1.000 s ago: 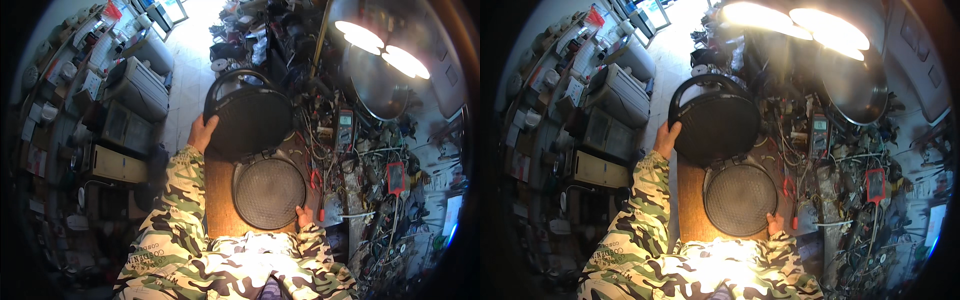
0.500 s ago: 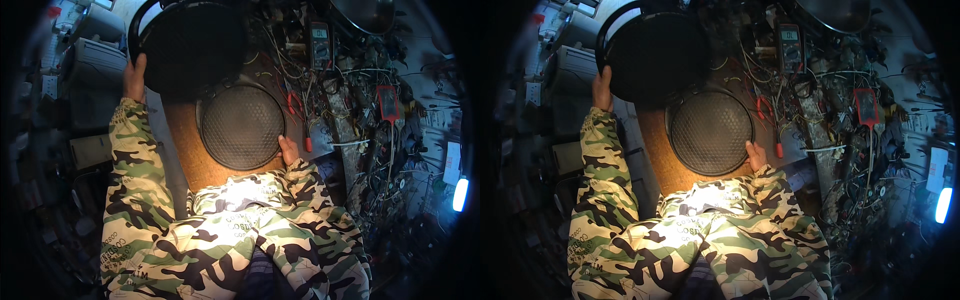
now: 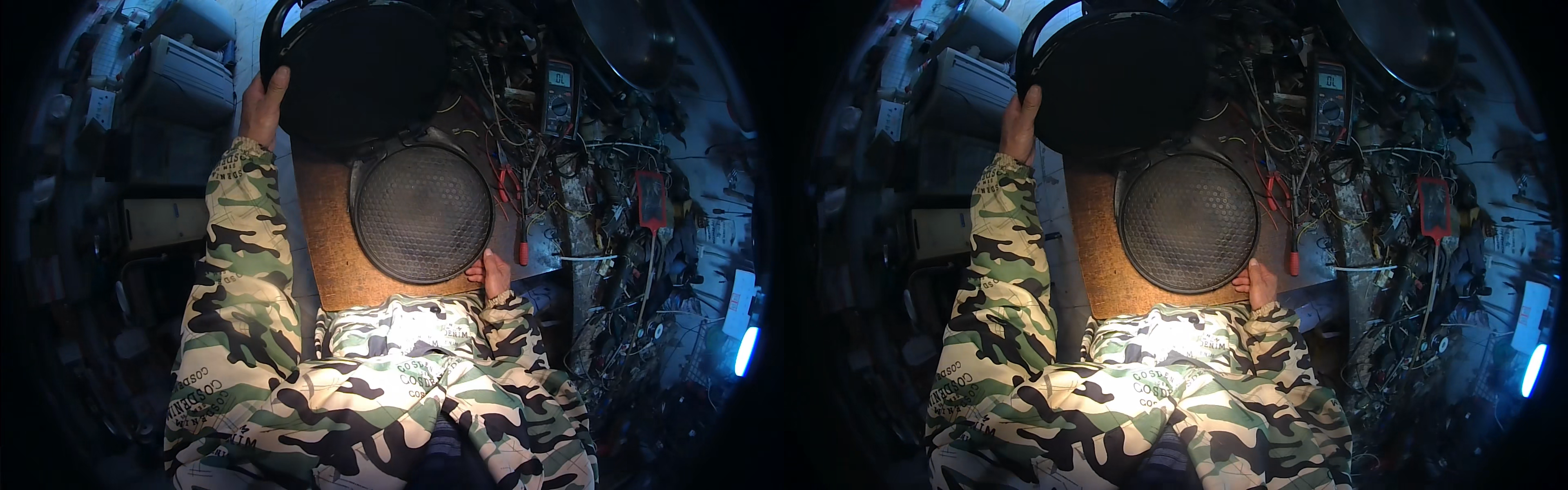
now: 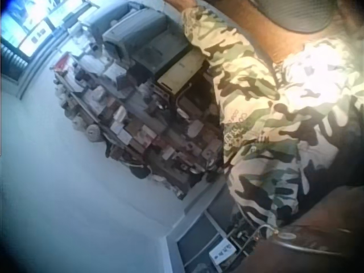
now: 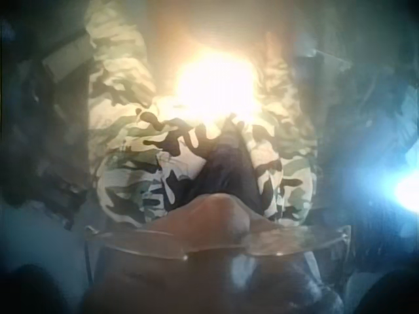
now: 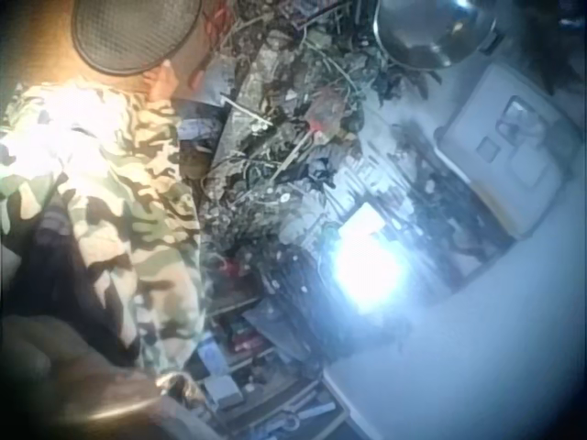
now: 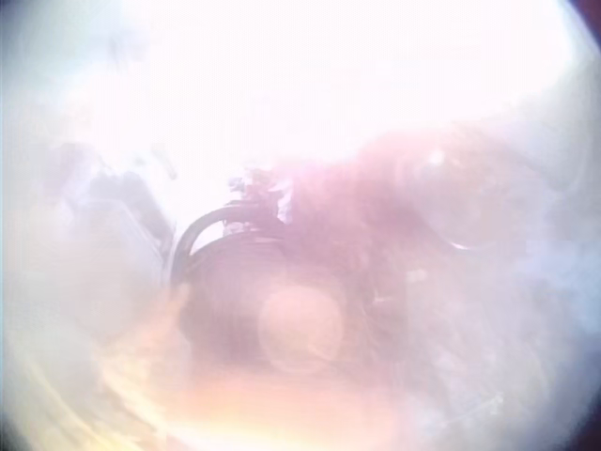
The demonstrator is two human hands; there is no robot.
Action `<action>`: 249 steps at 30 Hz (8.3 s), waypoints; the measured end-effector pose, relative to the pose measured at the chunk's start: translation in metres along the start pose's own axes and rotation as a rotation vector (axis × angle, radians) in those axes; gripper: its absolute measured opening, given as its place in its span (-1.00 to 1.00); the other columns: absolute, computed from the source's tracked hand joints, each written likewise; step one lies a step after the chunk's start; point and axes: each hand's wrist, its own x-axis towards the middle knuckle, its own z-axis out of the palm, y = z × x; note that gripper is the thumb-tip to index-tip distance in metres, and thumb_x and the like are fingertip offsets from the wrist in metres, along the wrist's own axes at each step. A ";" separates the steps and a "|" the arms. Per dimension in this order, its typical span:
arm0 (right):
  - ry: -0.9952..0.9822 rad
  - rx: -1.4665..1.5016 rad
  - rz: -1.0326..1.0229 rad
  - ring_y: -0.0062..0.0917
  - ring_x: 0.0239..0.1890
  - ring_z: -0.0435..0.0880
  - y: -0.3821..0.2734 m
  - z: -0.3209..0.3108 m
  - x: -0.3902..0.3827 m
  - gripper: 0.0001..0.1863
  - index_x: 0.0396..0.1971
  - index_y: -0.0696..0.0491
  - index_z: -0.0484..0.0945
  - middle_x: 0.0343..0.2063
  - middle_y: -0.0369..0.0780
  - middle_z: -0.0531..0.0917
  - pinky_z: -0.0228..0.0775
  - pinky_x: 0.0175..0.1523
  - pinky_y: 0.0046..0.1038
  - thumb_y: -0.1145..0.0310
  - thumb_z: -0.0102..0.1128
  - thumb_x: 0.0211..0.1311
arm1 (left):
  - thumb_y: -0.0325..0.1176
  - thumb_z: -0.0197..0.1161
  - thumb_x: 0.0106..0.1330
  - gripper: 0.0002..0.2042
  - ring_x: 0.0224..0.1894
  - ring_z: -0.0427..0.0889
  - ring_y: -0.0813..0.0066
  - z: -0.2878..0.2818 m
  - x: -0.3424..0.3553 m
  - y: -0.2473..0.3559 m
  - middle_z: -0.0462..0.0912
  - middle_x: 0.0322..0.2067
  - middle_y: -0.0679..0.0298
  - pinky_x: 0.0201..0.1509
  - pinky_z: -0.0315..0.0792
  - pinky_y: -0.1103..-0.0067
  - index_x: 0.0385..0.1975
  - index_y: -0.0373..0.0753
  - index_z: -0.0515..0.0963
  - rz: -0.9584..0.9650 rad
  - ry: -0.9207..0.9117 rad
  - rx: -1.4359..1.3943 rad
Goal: The person uses a screwdriver to pry and separate the lid of a black electric sandwich press. They repeatedly open and close the press, working along the seam to detach the top cover from the base.
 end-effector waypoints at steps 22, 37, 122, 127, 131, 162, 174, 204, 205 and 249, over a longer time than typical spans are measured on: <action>0.076 0.050 -0.006 -0.54 -0.51 0.68 0.016 0.009 -0.002 -0.53 -0.24 0.18 0.59 -0.45 -0.21 0.67 0.56 -0.44 -0.55 0.04 -0.08 0.58 | 0.18 0.25 0.38 -0.36 0.06 0.59 0.41 -0.007 0.005 -0.016 0.64 -0.02 0.18 0.21 0.41 0.48 0.15 -0.32 0.51 0.112 -0.021 0.050; 0.151 -0.087 -0.115 -0.56 -0.58 0.63 0.025 0.010 -0.011 -0.57 -0.33 0.23 0.56 -0.55 -0.20 0.65 0.49 -0.49 -0.55 0.13 0.01 0.55 | 0.25 0.24 0.34 -0.30 0.03 0.66 0.36 -0.004 -0.007 -0.007 0.66 -0.06 0.11 0.18 0.51 0.43 0.14 -0.32 0.48 0.012 0.032 0.125; -0.012 -0.461 -0.064 0.21 -0.04 0.60 -0.041 0.030 0.006 -0.36 0.16 0.36 0.37 -0.12 0.25 0.64 0.41 0.11 -0.03 0.09 0.21 0.36 | 0.17 0.27 0.36 -0.17 0.48 0.23 0.17 -0.049 -0.001 -0.016 0.23 0.46 0.16 0.52 0.14 0.17 0.46 -0.26 0.17 -0.073 0.079 -0.132; -0.160 -0.217 -0.007 -0.07 -0.41 0.68 -0.067 0.068 -0.028 -0.59 -0.03 0.25 0.46 -0.39 0.12 0.63 0.52 -0.40 -0.12 0.20 0.23 0.37 | 0.13 0.26 0.38 -0.22 0.45 0.29 0.17 -0.089 0.001 -0.021 0.29 0.43 0.16 0.50 0.17 0.14 0.43 -0.26 0.23 -0.035 -0.045 -0.180; 0.319 -0.473 -0.663 -0.17 -0.53 0.61 -0.024 0.113 -0.044 -0.51 0.00 0.35 0.55 -0.41 0.06 0.64 0.51 -0.40 -0.16 0.39 0.46 0.13 | 0.13 0.21 0.42 -0.23 0.45 0.29 0.14 -0.100 -0.002 -0.015 0.29 0.43 0.12 0.52 0.14 0.14 0.44 -0.30 0.19 0.004 0.004 -0.083; 0.131 -0.145 -0.279 0.02 -0.34 0.69 -0.026 0.027 -0.011 -0.67 -0.13 0.24 0.47 -0.38 0.11 0.66 0.47 -0.26 -0.13 0.27 0.27 0.35 | -0.06 0.20 0.48 -0.52 0.20 0.56 0.45 -0.040 -0.048 -0.006 0.57 0.23 0.27 0.30 0.42 0.47 0.25 -0.24 0.48 0.009 0.022 -0.117; 0.079 -0.269 -0.275 0.05 -0.27 0.70 -0.023 0.009 -0.003 -0.50 -0.01 0.31 0.49 -0.29 0.14 0.69 0.51 -0.22 -0.12 0.16 0.34 0.32 | 0.04 0.29 0.40 -0.41 0.29 0.45 0.37 -0.019 -0.043 -0.006 0.50 0.28 0.22 0.38 0.32 0.42 0.25 -0.28 0.46 -0.037 0.241 -0.179; 0.831 -0.733 -0.551 -0.05 -0.37 0.67 -0.074 -0.101 0.029 -0.84 -0.21 0.14 0.65 -0.30 -0.09 0.62 0.55 -0.31 -0.18 0.47 0.34 0.22 | 0.14 0.27 0.36 -0.24 0.45 0.25 0.29 -0.014 -0.046 -0.003 0.29 0.44 0.23 0.56 0.04 0.30 0.40 -0.25 0.30 -0.081 0.318 -0.257; 0.832 -0.795 -0.537 -0.07 -0.39 0.67 -0.076 -0.100 0.032 -0.84 -0.20 0.13 0.65 -0.31 -0.10 0.61 0.55 -0.33 -0.18 0.45 0.34 0.22 | 0.15 0.27 0.36 -0.25 0.45 0.25 0.29 -0.016 -0.046 -0.004 0.29 0.44 0.23 0.56 0.04 0.31 0.40 -0.25 0.30 -0.081 0.314 -0.258; 0.032 -0.032 -1.356 -0.50 -0.38 0.66 -0.294 0.310 -0.028 -0.86 -0.32 0.17 0.72 -0.40 -0.19 0.65 0.47 -0.25 -0.55 0.64 0.41 0.08 | -0.04 0.33 0.40 -0.53 -0.08 0.60 0.56 0.032 -0.049 0.018 0.71 -0.14 0.20 0.05 0.47 0.53 0.03 -0.36 0.54 0.099 -0.004 -0.011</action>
